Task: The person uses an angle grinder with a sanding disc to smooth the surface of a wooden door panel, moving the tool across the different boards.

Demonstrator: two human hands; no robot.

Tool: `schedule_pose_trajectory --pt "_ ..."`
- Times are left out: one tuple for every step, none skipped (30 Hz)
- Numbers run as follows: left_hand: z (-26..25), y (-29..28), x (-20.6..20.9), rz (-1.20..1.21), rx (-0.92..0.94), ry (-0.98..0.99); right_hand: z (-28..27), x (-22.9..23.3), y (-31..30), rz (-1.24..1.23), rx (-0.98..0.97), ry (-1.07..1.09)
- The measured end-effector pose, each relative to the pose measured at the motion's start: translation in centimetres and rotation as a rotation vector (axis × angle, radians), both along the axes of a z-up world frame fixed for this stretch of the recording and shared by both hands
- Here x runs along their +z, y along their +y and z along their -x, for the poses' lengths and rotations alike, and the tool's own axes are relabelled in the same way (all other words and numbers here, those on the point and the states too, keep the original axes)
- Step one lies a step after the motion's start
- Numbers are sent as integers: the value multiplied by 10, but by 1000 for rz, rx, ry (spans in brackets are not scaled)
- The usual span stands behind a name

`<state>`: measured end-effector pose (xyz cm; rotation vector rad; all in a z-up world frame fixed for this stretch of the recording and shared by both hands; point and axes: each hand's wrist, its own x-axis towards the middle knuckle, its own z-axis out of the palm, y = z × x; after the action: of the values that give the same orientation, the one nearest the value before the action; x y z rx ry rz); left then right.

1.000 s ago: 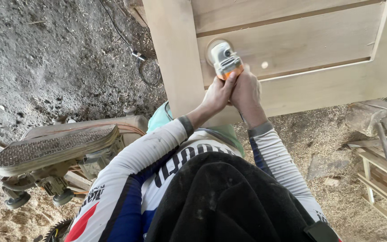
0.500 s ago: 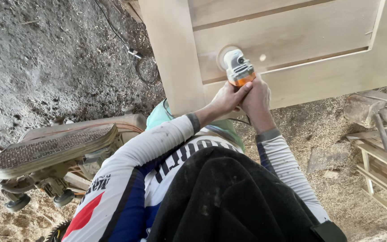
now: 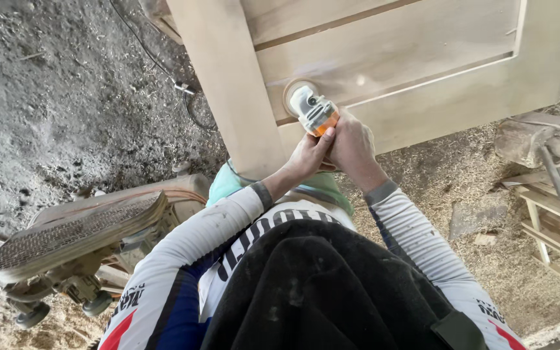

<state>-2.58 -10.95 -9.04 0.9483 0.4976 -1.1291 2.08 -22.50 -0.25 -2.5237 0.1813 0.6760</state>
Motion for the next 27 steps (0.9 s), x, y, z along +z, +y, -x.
schedule_pose_trajectory --pt "0 -5 -2 2 1 0 0 0 -4 16 -7 3" --pt "1 -9 -2 -1 4 4 2 0 -9 28 -13 10" --pt "1 -13 -2 6 -1 -26 4 -1 -14 23 -24 20" --pt "-1 -18 -2 12 -4 -58 4 -4 -19 17 -33 28" --pt "-3 -23 -1 18 -7 -89 5 -6 -25 12 -41 37" --pt "-6 -27 -1 7 -35 -78 6 -9 -31 31 -47 50" --pt "-9 -32 1 -4 -64 -66 6 -12 -37 50 -54 63" --pt "-12 -36 3 -15 -94 -53 8 -14 -43 69 -62 77" --pt "-15 -39 4 -17 -114 -74 9 -18 -49 76 -56 75" --pt "-18 -41 6 -18 -139 -94 9 -22 -54 84 -54 74" --pt "-20 -44 7 -19 -163 -113 10 -26 -58 92 -52 73" --pt "-22 -48 9 -8 -151 -135 12 -28 -63 104 -71 84" --pt "-23 -52 10 3 -139 -156 13 -29 -68 116 -91 94" --pt "-26 -58 10 13 -124 -180 13 -29 -74 129 -107 102" --pt "-29 -63 10 6 -153 -195 12 -28 -78 136 -134 95" --pt "-32 -69 11 -5 -178 -211 10 -26 -82 141 -158 88" --pt "-35 -74 11 -16 -204 -226 8 -23 -84 146 -182 82" --pt "-38 -80 11 -29 -250 -240 6 -19 -86 152 -194 58" --pt "-42 -86 11 -42 -296 -254 5 -13 -88 157 -205 34" --pt "-46 -90 11 -57 -341 -266 3 -8 -88 161 -215 11" --pt "-52 -93 10 -73 -362 -288 -1 -5 -87 125 -341 74" --pt "-55 -93 10 -89 -383 -306 -3 -3 -83 87 -465 143" --pt "-56 -90 12 -106 -404 -323 -5 -2 -78 48 -589 213" --pt "-58 -85 12 -121 -382 -327 -7 -4 -70 -42 -731 243" --pt "-58 -75 13 -135 -359 -331 -10 -7 -61 -133 -872 274" --pt "-59 -63 14 -149 -336 -337 -14 -11 -53 -227 -1010 304" --pt "-59 -50 15 -158 -284 -322 -16 -16 -43 -99 -722 226"
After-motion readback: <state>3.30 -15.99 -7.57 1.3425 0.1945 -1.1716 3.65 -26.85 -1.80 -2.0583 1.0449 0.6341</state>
